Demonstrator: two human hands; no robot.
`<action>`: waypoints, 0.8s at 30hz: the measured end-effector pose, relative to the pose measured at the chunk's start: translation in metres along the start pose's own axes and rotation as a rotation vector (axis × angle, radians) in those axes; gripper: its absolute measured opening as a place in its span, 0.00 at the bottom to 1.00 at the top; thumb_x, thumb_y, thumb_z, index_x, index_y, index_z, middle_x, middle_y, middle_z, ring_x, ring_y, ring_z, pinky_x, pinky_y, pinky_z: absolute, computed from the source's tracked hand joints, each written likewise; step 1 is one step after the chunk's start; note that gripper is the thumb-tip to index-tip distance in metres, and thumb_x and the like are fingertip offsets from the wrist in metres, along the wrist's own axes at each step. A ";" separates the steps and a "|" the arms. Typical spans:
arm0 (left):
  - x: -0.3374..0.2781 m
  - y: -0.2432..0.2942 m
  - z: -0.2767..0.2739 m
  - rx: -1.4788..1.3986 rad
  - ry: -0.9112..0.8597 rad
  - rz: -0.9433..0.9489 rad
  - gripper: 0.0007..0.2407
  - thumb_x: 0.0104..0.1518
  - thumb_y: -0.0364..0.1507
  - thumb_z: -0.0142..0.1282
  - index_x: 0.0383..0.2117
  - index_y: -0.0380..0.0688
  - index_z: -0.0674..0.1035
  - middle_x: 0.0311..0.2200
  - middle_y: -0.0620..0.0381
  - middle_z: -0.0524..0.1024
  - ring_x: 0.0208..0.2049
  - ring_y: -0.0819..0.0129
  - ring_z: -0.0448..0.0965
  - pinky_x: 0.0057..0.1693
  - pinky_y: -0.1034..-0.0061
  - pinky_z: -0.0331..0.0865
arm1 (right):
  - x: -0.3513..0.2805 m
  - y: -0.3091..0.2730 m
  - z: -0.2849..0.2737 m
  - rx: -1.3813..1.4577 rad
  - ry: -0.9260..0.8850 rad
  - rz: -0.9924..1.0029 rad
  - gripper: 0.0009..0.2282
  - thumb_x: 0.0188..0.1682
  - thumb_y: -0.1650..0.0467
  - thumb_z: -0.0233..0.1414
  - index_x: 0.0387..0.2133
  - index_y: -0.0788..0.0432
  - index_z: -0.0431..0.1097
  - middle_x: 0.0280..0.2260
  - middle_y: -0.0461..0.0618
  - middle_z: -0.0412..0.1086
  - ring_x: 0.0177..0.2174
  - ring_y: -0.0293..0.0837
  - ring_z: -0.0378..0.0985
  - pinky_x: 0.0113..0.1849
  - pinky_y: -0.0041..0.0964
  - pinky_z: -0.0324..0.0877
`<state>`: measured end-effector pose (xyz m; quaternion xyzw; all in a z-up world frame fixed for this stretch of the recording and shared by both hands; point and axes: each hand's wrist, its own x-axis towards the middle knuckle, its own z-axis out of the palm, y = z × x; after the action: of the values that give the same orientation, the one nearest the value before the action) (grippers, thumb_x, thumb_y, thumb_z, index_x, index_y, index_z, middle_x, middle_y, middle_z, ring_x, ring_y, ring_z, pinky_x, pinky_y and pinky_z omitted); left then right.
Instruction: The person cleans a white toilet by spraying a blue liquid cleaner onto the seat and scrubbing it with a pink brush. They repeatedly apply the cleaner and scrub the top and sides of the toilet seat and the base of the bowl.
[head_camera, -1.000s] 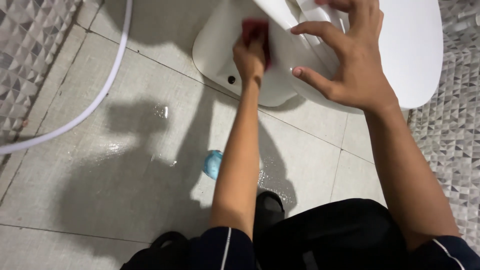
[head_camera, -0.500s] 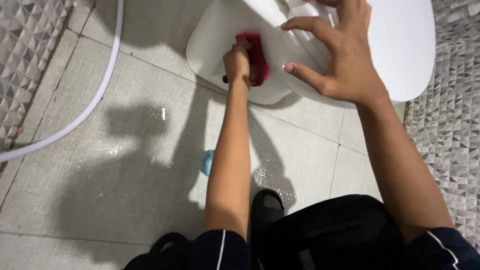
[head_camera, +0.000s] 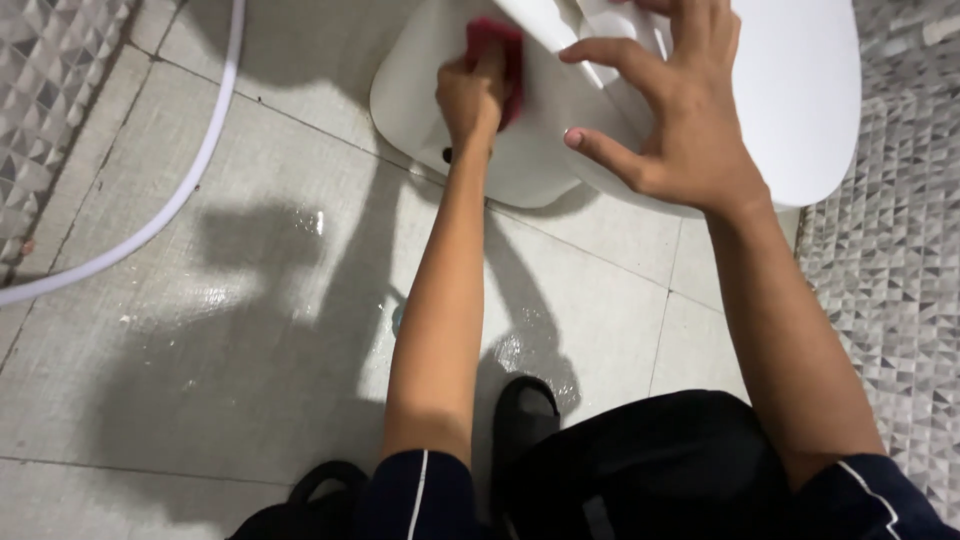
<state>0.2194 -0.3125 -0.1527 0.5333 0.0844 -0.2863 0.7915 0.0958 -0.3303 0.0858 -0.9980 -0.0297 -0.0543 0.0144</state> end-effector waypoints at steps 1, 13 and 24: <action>0.004 -0.004 0.001 0.006 -0.001 -0.008 0.17 0.53 0.39 0.56 0.17 0.35 0.80 0.14 0.53 0.77 0.16 0.64 0.75 0.28 0.63 0.69 | 0.000 -0.001 -0.001 0.005 -0.005 0.007 0.22 0.50 0.55 0.65 0.54 0.49 0.74 0.61 0.63 0.54 0.61 0.64 0.54 0.61 0.65 0.51; 0.012 -0.020 -0.006 0.379 -0.096 0.140 0.14 0.51 0.34 0.52 0.17 0.35 0.83 0.17 0.47 0.83 0.20 0.59 0.85 0.34 0.65 0.77 | -0.003 0.006 0.004 -0.020 0.020 -0.021 0.21 0.50 0.56 0.64 0.53 0.50 0.74 0.60 0.61 0.53 0.61 0.62 0.55 0.62 0.64 0.52; 0.047 -0.049 -0.002 0.503 0.011 0.376 0.14 0.54 0.38 0.57 0.22 0.38 0.83 0.24 0.41 0.82 0.29 0.48 0.85 0.41 0.60 0.78 | 0.002 -0.003 -0.002 -0.073 0.008 -0.035 0.20 0.49 0.57 0.66 0.50 0.52 0.75 0.59 0.55 0.60 0.60 0.57 0.56 0.61 0.60 0.51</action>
<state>0.2318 -0.3409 -0.2138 0.7203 -0.0850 -0.1437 0.6733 0.0979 -0.3269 0.0879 -0.9970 -0.0450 -0.0595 -0.0227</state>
